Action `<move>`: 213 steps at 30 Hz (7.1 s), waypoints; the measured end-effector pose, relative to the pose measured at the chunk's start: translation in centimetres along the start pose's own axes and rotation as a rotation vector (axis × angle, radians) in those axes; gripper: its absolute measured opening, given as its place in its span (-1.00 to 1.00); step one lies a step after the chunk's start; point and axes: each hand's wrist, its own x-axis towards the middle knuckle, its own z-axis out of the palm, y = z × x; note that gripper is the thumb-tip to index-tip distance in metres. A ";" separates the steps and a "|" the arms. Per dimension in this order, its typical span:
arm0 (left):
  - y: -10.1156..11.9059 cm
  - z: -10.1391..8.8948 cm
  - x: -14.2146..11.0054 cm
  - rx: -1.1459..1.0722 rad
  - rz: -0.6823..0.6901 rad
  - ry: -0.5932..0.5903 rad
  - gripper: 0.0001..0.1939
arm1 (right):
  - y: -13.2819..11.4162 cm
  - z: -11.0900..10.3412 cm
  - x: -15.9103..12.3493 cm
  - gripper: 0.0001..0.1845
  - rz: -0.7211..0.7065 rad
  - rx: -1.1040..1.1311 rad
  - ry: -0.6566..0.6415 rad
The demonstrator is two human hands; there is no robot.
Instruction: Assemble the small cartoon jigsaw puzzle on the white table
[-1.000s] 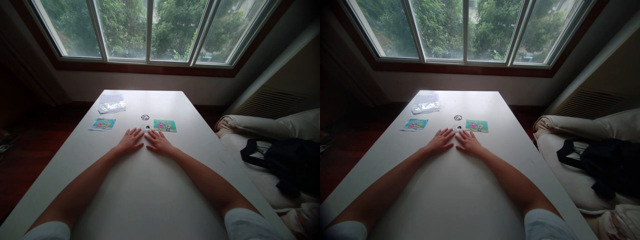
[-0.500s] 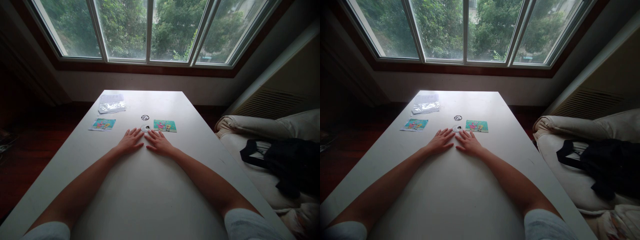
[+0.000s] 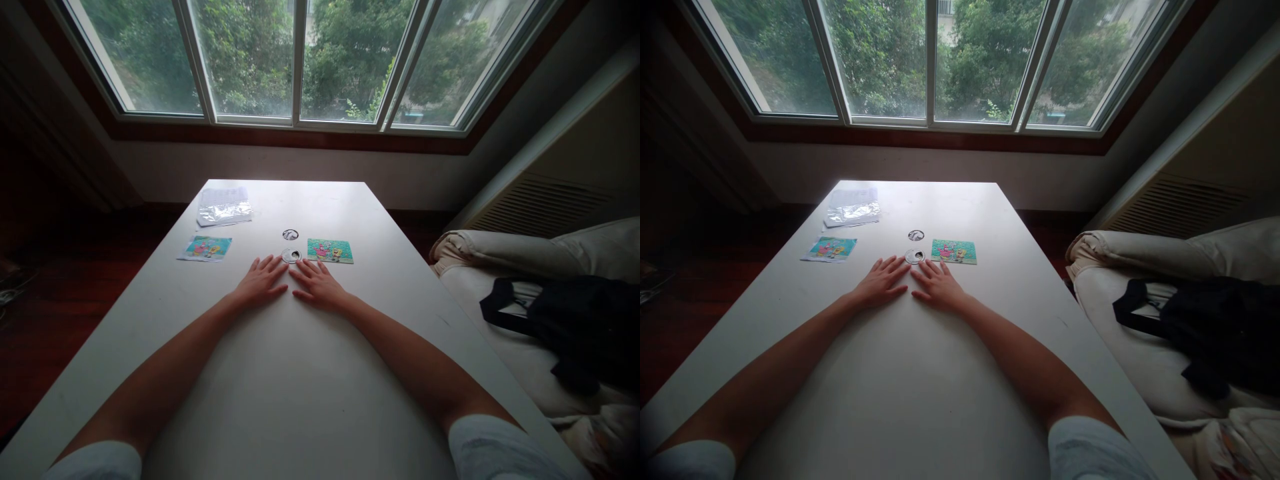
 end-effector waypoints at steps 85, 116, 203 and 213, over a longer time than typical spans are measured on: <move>0.4 -0.4 -0.1 -0.016 -0.004 -0.007 -0.29 | 0.0 -0.3 -0.2 -0.21 -0.007 -0.004 0.011; 0.7 -1.0 -0.3 0.016 -0.008 -0.021 -0.29 | 0.0 -0.3 -0.3 -0.25 -0.018 -0.018 0.031; 0.8 -1.0 -0.3 -0.007 -0.018 -0.020 -0.29 | -0.2 -0.4 -0.4 -0.26 -0.008 -0.020 0.034; 0.9 -1.2 -0.3 -0.008 -0.017 -0.024 -0.30 | -0.2 -0.4 -0.4 -0.26 -0.004 -0.019 0.028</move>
